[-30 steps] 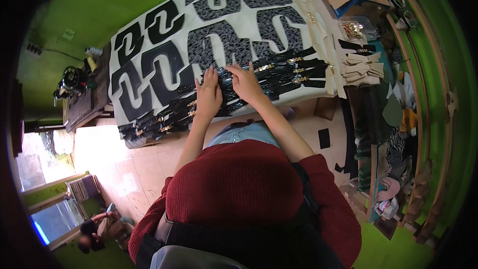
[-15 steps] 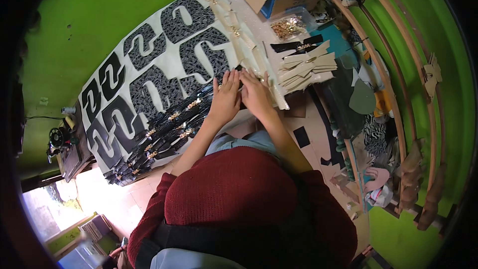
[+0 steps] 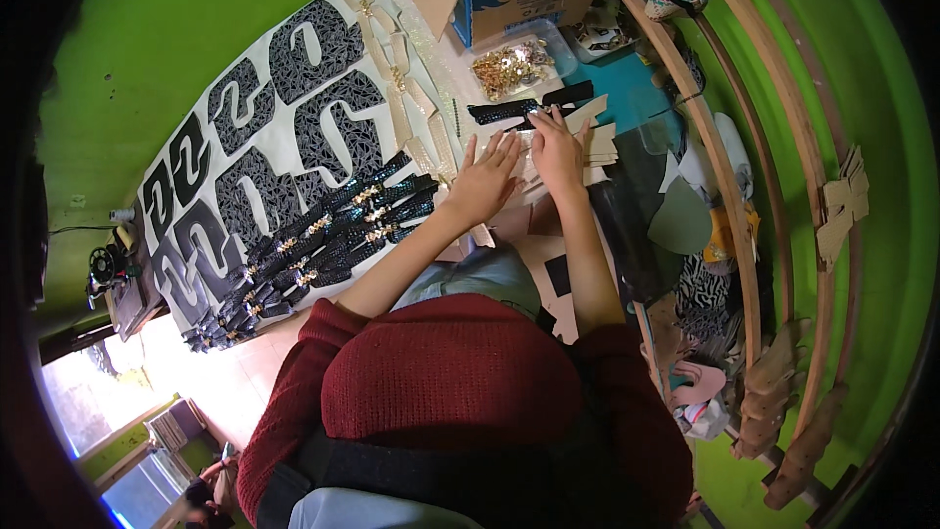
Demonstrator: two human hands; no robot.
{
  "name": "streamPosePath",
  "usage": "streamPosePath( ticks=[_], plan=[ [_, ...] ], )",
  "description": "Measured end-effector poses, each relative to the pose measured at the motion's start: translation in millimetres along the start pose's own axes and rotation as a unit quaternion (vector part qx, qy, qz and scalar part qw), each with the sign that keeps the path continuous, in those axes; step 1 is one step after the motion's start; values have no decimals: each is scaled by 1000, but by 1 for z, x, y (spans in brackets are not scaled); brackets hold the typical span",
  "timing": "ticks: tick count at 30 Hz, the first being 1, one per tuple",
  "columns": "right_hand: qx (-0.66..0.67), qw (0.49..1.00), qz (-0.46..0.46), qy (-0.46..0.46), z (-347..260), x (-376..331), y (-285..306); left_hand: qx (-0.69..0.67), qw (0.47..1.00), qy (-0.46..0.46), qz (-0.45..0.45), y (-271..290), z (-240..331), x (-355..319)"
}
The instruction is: Organizing and inspecting patterned leather or fabric shoe upper components on a workbench.
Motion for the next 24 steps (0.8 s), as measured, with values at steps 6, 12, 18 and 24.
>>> streamPosePath(
  ticks=[6, 12, 18, 24],
  plan=[
    [-44, 998, -27, 36, 12, 28, -3, 24, 998, 7, -54, -28, 8, 26],
    [-92, 992, -61, 60, 0, 38, -10, 30, 997, 33, -55, -47, 2, 24],
    [-190, 976, -94, 45, -4, 47, -21, 23, 997, 45, -64, -47, 2, 23],
    [-140, 988, -34, 53, -14, 42, 1, 73, 994, 39, -70, -48, 6, 18]
  ],
)
Point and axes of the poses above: each hand's wrist, its own x-axis towards the middle knuckle, its own y-axis out of the back of the hand, z = x × y, the point moved 10 cm from there along x, towards the middle knuckle, and after that the axes turned 10 degrees about -y, right-handed, at the moved point
